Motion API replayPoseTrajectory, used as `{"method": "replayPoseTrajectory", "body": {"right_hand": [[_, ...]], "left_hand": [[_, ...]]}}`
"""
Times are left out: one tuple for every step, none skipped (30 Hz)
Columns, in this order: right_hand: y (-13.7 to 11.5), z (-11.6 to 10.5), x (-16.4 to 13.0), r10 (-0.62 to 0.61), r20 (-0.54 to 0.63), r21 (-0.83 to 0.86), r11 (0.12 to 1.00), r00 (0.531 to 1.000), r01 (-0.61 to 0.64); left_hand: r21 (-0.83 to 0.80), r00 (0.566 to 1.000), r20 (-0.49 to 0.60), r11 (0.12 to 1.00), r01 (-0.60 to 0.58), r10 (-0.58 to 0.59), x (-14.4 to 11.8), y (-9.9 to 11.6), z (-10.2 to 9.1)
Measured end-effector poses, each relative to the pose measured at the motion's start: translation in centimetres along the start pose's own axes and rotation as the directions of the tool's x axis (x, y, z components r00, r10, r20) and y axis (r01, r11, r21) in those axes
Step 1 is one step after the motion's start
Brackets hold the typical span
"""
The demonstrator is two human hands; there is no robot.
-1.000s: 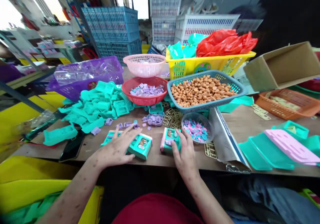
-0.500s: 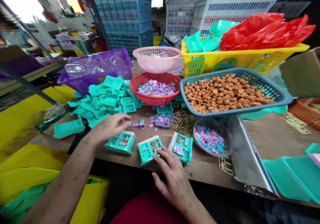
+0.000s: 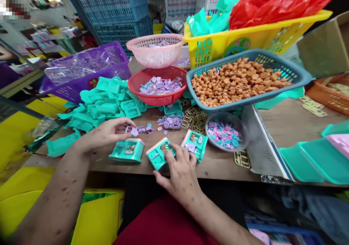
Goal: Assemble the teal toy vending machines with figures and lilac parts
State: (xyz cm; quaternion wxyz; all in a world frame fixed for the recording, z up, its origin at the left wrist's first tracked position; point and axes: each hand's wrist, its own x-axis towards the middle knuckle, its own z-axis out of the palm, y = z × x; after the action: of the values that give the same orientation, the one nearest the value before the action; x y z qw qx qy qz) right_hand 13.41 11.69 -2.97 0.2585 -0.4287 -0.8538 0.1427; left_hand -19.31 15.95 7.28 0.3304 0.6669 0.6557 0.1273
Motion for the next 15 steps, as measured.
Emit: {"method": "replayPoseTrajectory", "body": {"right_hand": [[0.1,-0.2,0.2,-0.021,0.017,0.021,1.0,1.0,0.02],[0.3,-0.5,0.5,-0.059,0.04,0.054,0.997,0.997,0.057],[0.7,-0.9,0.7,-0.109,0.068,0.096,0.99,0.992,0.102],[1.1,-1.3,0.9,-0.162,0.098,0.143,0.979,0.982,0.148],[1.6,-1.7,1.1,-0.214,0.13,0.19,0.964,0.968,0.188],[2.0,-2.1,1.3,-0.255,0.16,0.229,0.949,0.953,0.216],[2.4,-2.5,1.4,-0.281,0.184,0.259,0.938,0.942,0.229],[2.8,-2.8,1.4,-0.292,0.201,0.279,0.932,0.935,0.231],[3.1,-3.0,1.4,-0.297,0.209,0.291,0.929,0.932,0.231],[3.3,-3.2,1.4,-0.299,0.209,0.297,0.926,0.931,0.231],[3.5,-3.2,1.3,-0.299,0.202,0.299,0.926,0.933,0.232],[3.6,-3.1,1.2,-0.294,0.192,0.298,0.927,0.936,0.23],[3.6,-3.0,1.1,-0.288,0.178,0.297,0.927,0.941,0.228],[3.6,-2.8,1.1,-0.283,0.162,0.298,0.927,0.945,0.226],[3.5,-2.6,1.1,-0.28,0.142,0.298,0.927,0.95,0.228]], "left_hand": [[-0.093,0.994,0.047,0.992,-0.09,0.094,-1.0,0.8,0.3],[-0.166,0.979,0.081,0.971,-0.172,0.187,-1.8,1.5,0.9],[-0.208,0.96,0.095,0.949,-0.238,0.262,-2.5,2.2,1.6],[-0.212,0.947,0.09,0.935,-0.286,0.31,-2.9,2.7,2.4],[-0.185,0.941,0.068,0.931,-0.315,0.332,-3.3,3.1,3.3],[-0.158,0.941,0.026,0.931,-0.33,0.338,-3.5,3.4,4.2],[-0.145,0.941,-0.02,0.93,-0.337,0.337,-3.6,3.6,5.1],[-0.139,0.939,-0.063,0.929,-0.344,0.339,-3.7,3.8,6.0],[-0.128,0.933,-0.1,0.925,-0.357,0.346,-3.8,3.9,6.8],[-0.104,0.925,-0.124,0.922,-0.373,0.36,-3.8,4.1,7.4],[-0.065,0.916,-0.135,0.919,-0.388,0.377,-3.9,4.2,8.0],[-0.011,0.909,-0.132,0.916,-0.401,0.396,-4.1,4.5,8.4],[0.055,0.903,-0.121,0.911,-0.409,0.413,-4.2,4.7,8.7],[0.13,0.898,-0.113,0.903,-0.41,0.425,-4.4,5.0,9.1],[0.215,0.896,-0.106,0.89,-0.403,0.432,-4.5,5.2,9.4]]}}
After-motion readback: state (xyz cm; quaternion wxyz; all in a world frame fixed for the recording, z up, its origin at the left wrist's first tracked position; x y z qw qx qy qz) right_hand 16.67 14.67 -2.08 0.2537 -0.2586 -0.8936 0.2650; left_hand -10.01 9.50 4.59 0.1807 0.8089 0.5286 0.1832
